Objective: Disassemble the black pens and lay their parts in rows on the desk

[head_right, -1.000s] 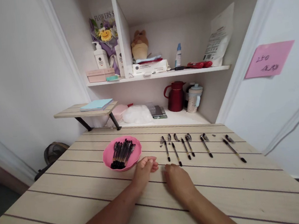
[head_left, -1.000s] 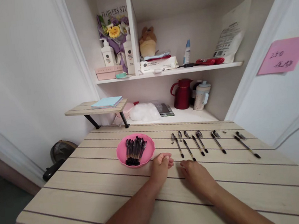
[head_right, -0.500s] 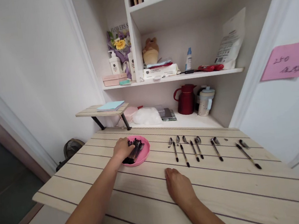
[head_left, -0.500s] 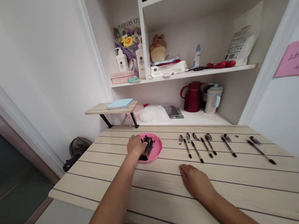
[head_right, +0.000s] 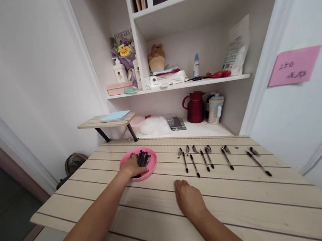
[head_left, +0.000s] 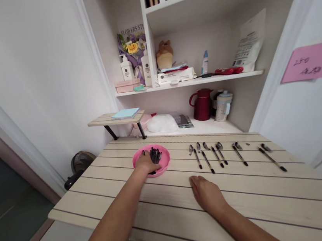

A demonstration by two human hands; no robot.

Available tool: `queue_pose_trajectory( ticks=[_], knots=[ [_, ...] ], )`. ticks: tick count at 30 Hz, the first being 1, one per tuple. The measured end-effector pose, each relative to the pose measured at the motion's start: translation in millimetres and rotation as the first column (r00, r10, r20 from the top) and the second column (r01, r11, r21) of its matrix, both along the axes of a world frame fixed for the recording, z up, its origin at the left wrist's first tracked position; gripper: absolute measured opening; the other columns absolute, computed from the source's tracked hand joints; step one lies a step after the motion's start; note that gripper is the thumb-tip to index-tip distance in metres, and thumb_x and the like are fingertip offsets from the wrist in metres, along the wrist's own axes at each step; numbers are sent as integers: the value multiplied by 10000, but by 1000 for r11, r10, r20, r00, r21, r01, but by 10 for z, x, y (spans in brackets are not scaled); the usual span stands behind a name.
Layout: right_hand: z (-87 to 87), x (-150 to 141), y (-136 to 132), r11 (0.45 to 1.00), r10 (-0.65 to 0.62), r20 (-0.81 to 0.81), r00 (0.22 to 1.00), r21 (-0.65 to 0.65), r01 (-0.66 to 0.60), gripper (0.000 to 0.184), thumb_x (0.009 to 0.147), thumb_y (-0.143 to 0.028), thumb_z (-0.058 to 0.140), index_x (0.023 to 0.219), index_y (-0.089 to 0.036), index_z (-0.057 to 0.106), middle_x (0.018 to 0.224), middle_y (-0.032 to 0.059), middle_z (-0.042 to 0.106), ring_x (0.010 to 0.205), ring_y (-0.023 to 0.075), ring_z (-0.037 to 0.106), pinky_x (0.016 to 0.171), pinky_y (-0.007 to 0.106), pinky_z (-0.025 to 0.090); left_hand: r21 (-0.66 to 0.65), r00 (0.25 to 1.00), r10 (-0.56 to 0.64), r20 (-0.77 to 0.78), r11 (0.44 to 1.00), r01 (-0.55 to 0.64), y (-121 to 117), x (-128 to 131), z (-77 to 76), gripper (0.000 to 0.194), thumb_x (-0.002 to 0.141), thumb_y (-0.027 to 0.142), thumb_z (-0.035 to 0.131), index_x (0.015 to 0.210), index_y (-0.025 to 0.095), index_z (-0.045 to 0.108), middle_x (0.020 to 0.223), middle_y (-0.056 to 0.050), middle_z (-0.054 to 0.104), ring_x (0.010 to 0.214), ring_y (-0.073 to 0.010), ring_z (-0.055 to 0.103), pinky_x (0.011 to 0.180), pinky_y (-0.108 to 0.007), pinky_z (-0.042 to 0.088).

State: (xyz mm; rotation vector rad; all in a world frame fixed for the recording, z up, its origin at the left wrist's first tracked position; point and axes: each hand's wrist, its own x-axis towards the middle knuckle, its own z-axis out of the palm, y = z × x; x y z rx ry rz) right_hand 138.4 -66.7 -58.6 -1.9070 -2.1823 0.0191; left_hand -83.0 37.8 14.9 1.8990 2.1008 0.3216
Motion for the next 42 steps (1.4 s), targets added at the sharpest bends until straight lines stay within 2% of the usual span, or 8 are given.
queue_pose_trajectory(
  ticks=[10,19,27,32,34,36,39,42],
  knots=[
    [16,-4,4,1000,2,-10,1000,-7,-2,262,879,-208,277,869,-172,536,797,76,589,662,164,588,557,255,336,36,989,60,-135,998,-55,-28,-278,-62,854,511,509,620,1229,121,368,1126,-191,538,1045,-324,488,757,-335,382],
    [7,-5,16,1000,4,-12,1000,-10,-4,238,872,-186,294,873,-167,531,808,81,588,643,156,584,549,251,332,96,976,182,-122,981,-171,93,-558,-5,327,728,361,469,967,159,564,994,-159,622,903,-282,581,694,-337,408],
    [49,1,9,1000,2,-20,1000,-26,-2,241,874,-202,294,867,-172,532,803,79,589,643,150,580,547,244,326,172,964,266,17,949,-265,42,-598,156,278,690,333,542,872,126,575,824,-174,643,754,-265,610,599,-298,414],
    [32,5,8,1000,-8,-90,996,-20,6,250,864,-209,304,829,-169,547,785,78,597,649,153,572,552,249,327,255,959,145,243,945,-207,-8,-302,249,250,774,290,442,942,153,565,864,-116,628,713,-176,596,585,-247,422],
    [39,15,33,1000,-10,-215,976,-16,7,247,851,-234,331,791,-168,561,755,71,602,660,153,565,556,245,334,218,764,-46,644,968,-125,-82,-45,230,247,766,280,460,963,162,552,771,-68,614,594,-128,567,536,-229,425],
    [87,28,92,999,-19,-470,883,-37,2,262,834,-288,356,751,-165,572,678,52,595,630,143,549,540,234,343,79,391,-83,916,996,26,-180,247,172,239,711,257,547,924,149,550,659,-24,571,509,-92,525,500,-212,420],
    [247,38,243,992,-122,-884,450,-123,28,328,799,-412,375,771,-153,574,545,0,530,463,107,468,433,216,317,-25,34,17,999,967,255,-316,628,37,218,633,231,645,797,126,546,603,-3,538,498,-74,513,480,-189,412],
    [422,31,415,982,-182,-983,15,-181,62,377,712,-514,478,786,-153,558,571,-25,522,392,68,412,369,192,277,-79,-68,105,992,944,319,-400,844,-130,237,598,243,683,738,132,528,610,-1,550,502,-64,512,481,-176,404]
  ],
)
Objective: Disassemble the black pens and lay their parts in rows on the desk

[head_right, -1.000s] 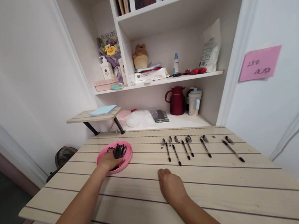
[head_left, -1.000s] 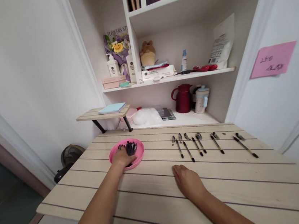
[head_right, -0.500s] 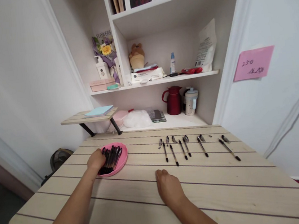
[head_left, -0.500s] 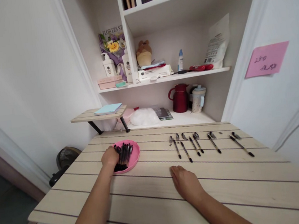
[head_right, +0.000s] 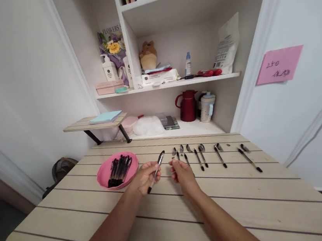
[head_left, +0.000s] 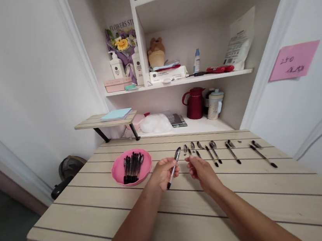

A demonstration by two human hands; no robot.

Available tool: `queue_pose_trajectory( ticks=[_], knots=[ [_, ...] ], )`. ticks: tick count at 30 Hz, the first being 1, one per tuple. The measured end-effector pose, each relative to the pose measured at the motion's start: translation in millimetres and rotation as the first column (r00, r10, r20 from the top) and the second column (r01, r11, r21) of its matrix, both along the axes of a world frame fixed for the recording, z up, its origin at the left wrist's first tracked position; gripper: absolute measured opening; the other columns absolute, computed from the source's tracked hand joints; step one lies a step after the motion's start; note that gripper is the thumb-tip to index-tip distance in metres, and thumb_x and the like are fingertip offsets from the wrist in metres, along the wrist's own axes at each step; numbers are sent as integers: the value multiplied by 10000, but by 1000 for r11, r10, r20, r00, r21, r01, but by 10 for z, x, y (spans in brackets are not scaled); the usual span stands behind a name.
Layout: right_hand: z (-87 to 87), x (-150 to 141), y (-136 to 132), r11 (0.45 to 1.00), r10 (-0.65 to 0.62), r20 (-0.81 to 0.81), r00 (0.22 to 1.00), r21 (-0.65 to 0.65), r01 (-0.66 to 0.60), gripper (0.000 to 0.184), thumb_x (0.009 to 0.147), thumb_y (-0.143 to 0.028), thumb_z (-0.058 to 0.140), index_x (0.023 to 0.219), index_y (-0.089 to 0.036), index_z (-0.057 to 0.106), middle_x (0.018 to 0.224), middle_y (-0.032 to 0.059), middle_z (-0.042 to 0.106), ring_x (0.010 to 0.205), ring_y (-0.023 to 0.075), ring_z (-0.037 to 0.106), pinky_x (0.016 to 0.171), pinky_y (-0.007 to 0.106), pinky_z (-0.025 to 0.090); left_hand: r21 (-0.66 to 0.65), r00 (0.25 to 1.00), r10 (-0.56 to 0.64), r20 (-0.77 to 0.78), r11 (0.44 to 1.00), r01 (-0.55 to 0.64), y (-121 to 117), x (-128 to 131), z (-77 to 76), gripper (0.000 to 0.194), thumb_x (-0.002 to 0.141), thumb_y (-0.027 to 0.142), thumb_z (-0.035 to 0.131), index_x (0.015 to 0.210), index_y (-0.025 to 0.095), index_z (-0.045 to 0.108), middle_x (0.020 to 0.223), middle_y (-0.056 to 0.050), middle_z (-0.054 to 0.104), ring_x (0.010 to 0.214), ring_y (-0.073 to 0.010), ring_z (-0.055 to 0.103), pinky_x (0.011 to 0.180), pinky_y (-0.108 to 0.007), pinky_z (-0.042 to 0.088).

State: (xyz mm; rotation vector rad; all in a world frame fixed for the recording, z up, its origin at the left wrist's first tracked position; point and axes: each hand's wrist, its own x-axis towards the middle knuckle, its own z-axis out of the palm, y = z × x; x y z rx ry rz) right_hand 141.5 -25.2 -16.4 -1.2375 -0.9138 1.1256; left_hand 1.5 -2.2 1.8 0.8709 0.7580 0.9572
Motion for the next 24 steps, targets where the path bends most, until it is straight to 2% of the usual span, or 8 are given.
queue_pose_trajectory(
  ticks=[3,8,13,24],
  knots=[
    [44,-19,123,999,22,-115,993,31,-19,379,627,-522,586,710,-156,539,545,-40,519,383,53,403,354,174,271,-35,999,-29,-23,999,28,-38,67,-175,246,589,258,687,714,140,512,608,6,556,482,-56,502,466,-169,384],
    [-160,-34,188,997,59,-124,991,51,-53,338,602,-458,647,667,-146,533,422,-59,474,362,51,367,358,173,282,-71,987,-117,-107,991,110,-46,48,-366,245,611,297,657,728,137,514,609,3,564,473,-64,506,435,-167,350],
    [-262,10,185,998,7,-181,984,56,4,314,631,-430,646,712,-142,552,444,-56,487,379,50,374,373,173,287,-69,969,-180,-166,983,171,-32,57,-378,261,627,332,628,746,121,532,601,-5,565,443,-62,492,401,-165,307],
    [-212,124,226,986,-110,-240,965,100,137,359,600,-446,664,775,-142,588,470,-62,484,390,52,392,373,173,294,-87,948,-258,-185,965,245,-42,44,-370,199,632,297,576,733,174,457,592,32,549,386,-49,457,357,-155,270]
  ],
)
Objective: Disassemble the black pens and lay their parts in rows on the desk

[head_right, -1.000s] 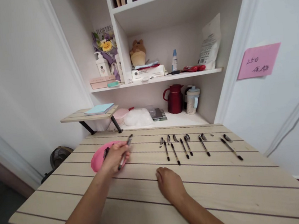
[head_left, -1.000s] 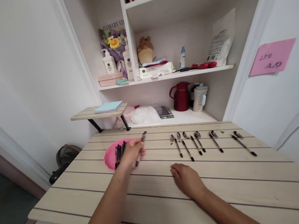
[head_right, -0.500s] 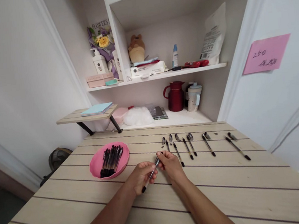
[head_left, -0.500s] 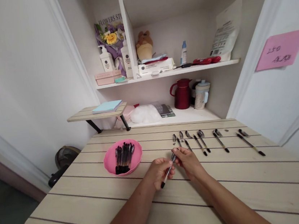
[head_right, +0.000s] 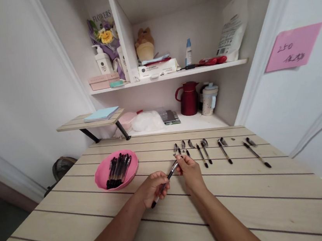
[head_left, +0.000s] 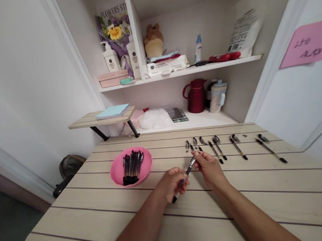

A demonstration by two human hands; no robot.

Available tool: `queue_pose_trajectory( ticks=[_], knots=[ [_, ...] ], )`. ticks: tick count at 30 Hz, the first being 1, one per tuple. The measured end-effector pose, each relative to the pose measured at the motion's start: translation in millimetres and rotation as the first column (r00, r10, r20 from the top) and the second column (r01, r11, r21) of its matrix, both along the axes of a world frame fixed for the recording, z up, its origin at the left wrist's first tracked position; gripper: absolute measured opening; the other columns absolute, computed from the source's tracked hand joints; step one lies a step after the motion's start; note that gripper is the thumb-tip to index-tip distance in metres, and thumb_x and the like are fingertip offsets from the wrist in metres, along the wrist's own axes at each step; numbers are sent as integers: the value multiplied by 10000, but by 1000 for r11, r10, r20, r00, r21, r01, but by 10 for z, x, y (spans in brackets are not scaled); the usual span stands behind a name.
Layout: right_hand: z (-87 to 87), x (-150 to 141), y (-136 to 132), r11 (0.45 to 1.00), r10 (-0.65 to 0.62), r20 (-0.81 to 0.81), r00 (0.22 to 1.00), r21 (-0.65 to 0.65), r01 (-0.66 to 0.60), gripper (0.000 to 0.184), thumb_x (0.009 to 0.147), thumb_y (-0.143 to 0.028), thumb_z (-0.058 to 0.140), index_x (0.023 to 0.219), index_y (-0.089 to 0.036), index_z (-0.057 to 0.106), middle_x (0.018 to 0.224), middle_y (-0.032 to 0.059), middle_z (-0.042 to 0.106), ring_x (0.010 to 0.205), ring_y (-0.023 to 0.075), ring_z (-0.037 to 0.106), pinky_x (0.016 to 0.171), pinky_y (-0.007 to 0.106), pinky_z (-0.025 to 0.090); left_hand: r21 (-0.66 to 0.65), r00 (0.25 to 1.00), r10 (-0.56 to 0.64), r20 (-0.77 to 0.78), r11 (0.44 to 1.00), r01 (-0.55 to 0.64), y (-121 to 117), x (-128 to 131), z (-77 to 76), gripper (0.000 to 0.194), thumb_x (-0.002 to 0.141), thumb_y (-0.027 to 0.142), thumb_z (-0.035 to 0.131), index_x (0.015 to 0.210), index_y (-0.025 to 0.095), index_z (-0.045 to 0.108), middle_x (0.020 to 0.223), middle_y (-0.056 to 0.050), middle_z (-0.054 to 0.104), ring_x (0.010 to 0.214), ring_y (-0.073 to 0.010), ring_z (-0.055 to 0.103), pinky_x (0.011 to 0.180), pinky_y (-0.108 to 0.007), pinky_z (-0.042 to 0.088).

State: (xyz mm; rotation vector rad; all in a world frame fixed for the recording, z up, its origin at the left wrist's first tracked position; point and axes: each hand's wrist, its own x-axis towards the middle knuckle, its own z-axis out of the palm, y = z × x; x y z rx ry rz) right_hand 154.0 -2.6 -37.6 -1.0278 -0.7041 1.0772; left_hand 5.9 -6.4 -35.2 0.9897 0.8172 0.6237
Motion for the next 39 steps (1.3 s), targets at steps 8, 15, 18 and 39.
queue_pose_trajectory(
  ticks=[8,15,18,39],
  knots=[
    [3,176,48,993,-119,-25,993,23,119,372,610,-455,646,813,-148,589,512,-50,497,409,57,428,365,167,332,-14,1000,-12,26,1000,13,-5,-11,-1,185,613,275,560,730,180,452,599,32,546,382,-55,452,344,-161,260],
    [40,264,36,994,-99,-46,994,-56,97,360,646,-437,606,896,-183,551,577,-36,528,513,119,561,412,205,427,-71,987,132,92,990,-126,39,5,-34,162,605,267,548,692,170,451,580,29,520,407,-58,444,377,-172,268],
    [68,368,61,990,-110,-23,994,-89,108,342,682,-434,566,936,-207,531,632,-23,552,536,137,587,416,224,440,-100,979,175,108,981,-164,46,17,-46,167,600,273,552,687,167,457,583,28,519,421,-60,446,396,-176,273],
    [337,503,876,965,156,818,553,-246,92,222,667,-191,535,870,-158,616,526,7,574,435,124,541,457,235,405,-127,969,214,122,972,-199,49,40,-42,175,600,270,544,706,163,455,578,19,526,419,-61,452,407,-173,273]
  ],
)
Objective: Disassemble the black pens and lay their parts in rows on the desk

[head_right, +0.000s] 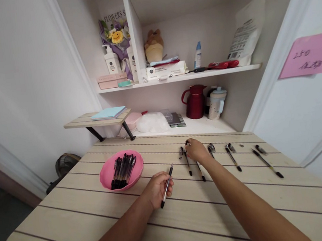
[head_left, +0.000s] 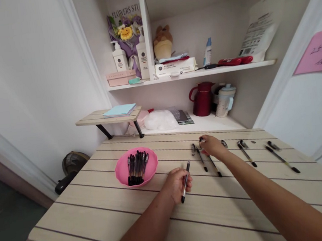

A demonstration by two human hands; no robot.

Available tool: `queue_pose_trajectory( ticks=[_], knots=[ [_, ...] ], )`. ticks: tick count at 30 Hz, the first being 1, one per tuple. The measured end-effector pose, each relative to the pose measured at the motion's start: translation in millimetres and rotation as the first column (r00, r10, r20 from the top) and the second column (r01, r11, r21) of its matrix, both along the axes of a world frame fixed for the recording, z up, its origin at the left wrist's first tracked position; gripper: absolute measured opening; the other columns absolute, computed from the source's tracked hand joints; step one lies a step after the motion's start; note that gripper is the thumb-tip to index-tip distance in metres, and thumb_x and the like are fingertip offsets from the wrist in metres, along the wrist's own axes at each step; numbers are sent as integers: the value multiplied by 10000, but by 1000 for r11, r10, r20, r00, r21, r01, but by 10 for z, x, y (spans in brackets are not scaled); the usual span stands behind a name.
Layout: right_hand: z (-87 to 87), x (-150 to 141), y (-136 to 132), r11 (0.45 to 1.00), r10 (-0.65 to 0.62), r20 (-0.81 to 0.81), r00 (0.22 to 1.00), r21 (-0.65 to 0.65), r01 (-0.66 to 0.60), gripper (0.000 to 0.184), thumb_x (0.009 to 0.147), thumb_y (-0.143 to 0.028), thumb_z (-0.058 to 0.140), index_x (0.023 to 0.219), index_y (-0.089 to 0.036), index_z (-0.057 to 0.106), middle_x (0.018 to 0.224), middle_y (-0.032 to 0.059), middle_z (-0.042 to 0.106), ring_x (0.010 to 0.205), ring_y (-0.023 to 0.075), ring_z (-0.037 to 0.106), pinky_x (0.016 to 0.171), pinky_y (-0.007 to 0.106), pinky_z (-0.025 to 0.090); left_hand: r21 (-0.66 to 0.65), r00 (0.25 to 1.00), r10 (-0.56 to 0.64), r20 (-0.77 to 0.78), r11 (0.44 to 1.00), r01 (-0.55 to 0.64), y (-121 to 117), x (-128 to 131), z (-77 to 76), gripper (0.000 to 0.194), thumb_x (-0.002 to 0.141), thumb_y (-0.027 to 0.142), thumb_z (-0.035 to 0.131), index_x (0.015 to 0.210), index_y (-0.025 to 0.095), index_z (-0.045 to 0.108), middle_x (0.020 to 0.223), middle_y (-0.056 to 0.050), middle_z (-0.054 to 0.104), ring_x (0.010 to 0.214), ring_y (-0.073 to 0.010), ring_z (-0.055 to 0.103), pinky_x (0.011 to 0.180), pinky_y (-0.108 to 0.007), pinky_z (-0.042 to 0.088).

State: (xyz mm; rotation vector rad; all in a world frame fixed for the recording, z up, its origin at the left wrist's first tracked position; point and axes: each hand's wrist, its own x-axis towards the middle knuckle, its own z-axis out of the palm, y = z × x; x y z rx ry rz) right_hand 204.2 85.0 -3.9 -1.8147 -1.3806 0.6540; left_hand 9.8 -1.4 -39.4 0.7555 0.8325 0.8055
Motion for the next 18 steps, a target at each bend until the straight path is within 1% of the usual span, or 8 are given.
queue_pose_trajectory(
  ticks=[3,6,8,12,16,18],
  knots=[
    [5,-68,72,999,34,182,983,-23,-31,185,625,-186,567,790,-150,643,525,32,595,571,162,582,553,250,413,-1,1000,-1,8,1000,1,11,4,-11,189,597,277,558,708,162,458,577,20,525,423,-61,453,407,-172,272],
    [-2,-181,129,996,87,337,937,-59,-71,181,595,-194,589,752,-136,658,606,74,638,721,200,599,637,257,408,-2,1000,7,14,1000,-7,18,9,-21,195,600,283,564,713,165,457,577,22,525,419,-65,453,406,-178,273],
    [-18,-265,168,989,137,409,902,-102,-104,171,598,-192,582,735,-133,665,652,91,656,758,208,603,651,249,407,-4,1000,11,15,1000,-11,17,11,-24,196,605,284,563,719,164,457,578,20,526,415,-66,451,407,-182,275],
    [-60,-407,258,973,214,502,838,-190,-134,197,603,-137,563,764,-125,675,737,116,675,788,213,614,648,240,421,-8,1000,11,24,1000,-10,9,15,-22,187,610,275,560,715,167,450,576,21,525,415,-66,451,411,-184,276],
    [-79,-498,351,964,230,565,792,-241,-108,249,632,-107,571,863,-76,659,868,180,657,855,234,611,696,271,430,-15,999,19,30,1000,-19,9,17,-17,177,614,268,553,717,170,447,574,22,522,415,-66,448,413,-182,271],
    [-84,-530,381,961,237,582,778,-256,-102,263,654,-120,592,906,-70,643,917,192,642,884,231,604,727,279,428,-21,999,20,29,1000,-19,11,16,-16,174,614,262,551,720,168,450,574,18,522,414,-68,449,412,-185,269]
  ],
)
